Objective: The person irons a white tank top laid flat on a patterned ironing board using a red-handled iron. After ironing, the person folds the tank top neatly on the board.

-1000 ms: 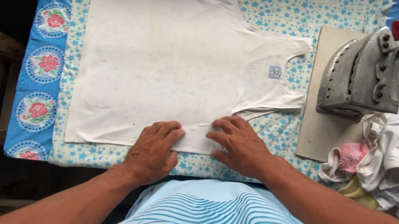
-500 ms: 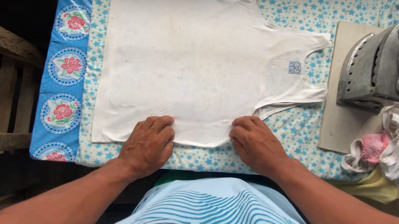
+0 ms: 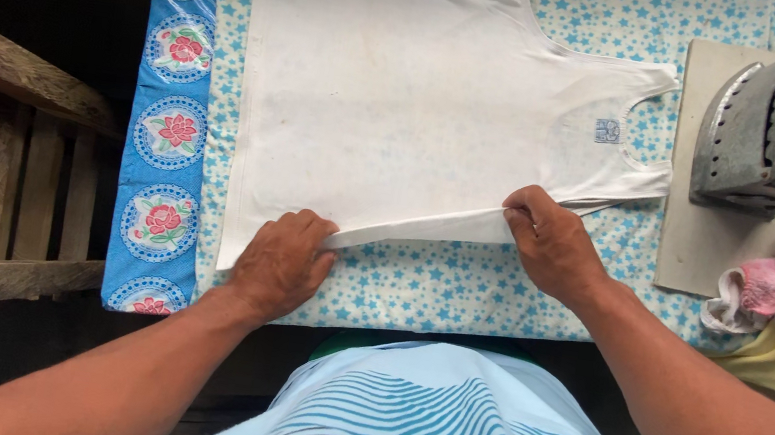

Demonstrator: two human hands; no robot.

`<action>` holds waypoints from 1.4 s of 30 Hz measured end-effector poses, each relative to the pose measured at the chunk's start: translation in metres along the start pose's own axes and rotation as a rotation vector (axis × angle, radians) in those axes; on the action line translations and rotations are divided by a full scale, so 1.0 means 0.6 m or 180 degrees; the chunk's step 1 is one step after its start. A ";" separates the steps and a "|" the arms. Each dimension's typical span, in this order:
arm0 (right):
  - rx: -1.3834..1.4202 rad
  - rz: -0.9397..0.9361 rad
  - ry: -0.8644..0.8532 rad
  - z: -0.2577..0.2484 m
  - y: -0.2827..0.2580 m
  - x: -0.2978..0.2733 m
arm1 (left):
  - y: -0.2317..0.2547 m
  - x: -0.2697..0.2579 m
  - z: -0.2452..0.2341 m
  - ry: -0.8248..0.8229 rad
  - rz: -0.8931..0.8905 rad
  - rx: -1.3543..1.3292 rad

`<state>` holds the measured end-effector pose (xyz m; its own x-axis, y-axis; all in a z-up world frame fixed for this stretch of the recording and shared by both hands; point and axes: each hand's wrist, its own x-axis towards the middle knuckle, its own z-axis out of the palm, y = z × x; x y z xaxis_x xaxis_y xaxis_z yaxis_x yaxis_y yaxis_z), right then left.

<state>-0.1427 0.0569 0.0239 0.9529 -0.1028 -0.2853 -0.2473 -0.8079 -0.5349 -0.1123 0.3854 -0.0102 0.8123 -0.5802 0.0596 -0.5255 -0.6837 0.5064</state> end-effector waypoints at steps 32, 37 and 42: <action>0.0705 -0.0025 0.1132 -0.007 0.037 0.153 | -0.121 0.159 -0.119 -0.0030 -0.1963 -0.1142; 0.0597 -0.0006 0.1039 -0.021 0.026 0.176 | -0.100 0.172 -0.162 -0.0909 -0.1881 -0.0909; 0.0794 -0.0070 0.0687 -0.047 0.010 0.199 | -0.131 0.204 -0.174 -0.1251 -0.1798 -0.0843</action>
<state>-0.0254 0.0232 0.0089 0.9671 -0.2290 -0.1107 -0.2361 -0.6470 -0.7250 0.0547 0.4142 0.0469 0.7643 -0.3211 -0.5592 0.0652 -0.8243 0.5624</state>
